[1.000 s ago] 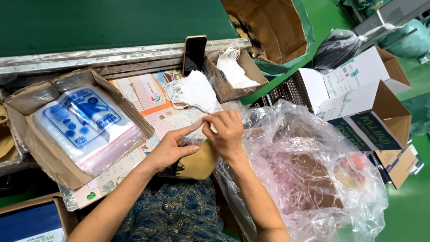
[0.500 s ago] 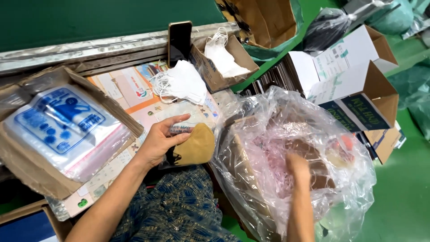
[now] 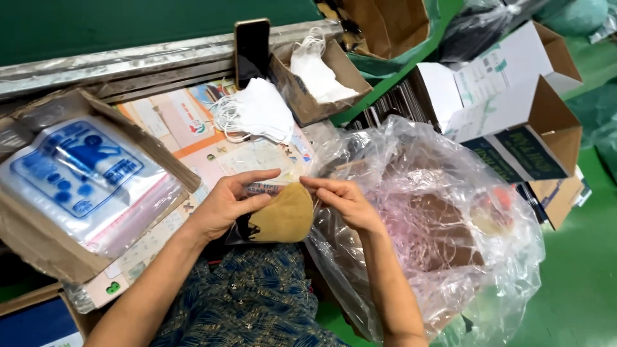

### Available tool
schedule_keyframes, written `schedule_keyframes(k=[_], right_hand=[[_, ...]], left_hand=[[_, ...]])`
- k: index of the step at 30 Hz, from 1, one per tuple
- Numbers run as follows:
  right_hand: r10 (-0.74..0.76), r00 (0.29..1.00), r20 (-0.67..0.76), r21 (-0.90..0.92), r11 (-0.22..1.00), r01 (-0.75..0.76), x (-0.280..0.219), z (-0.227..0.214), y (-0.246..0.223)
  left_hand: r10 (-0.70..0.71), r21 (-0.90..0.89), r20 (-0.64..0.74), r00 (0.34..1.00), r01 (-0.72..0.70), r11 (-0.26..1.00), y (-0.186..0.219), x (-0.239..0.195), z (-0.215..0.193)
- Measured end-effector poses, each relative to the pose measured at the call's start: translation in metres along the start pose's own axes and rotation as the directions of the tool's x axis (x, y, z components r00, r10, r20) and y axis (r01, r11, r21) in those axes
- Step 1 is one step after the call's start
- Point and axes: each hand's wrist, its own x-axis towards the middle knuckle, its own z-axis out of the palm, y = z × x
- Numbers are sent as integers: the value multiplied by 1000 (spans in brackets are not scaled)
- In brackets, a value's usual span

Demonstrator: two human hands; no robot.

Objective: Packing face masks into individual plastic sleeves at an assembly line.

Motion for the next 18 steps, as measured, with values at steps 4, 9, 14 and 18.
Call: schedule_keyframes(k=[4,9,14,18], right_hand=[[43,999,7,89,995,-44,-2,-3,-2],[56,998,13,167,984,-57,-14,-15,8],[-108,994,35,138,985,102,-16,-19,9],[-182,983,9,164,970,178,-4,-10,-6]], left_hand=[[-24,-56,71,997,28,998,3,-6,-27],[-110,-161,126,986,130,978,5,-4,-33],[17,-329,84,996,11,944,-38,10,-61],[114,-362,30,993,-95,927,-38,17,-59]])
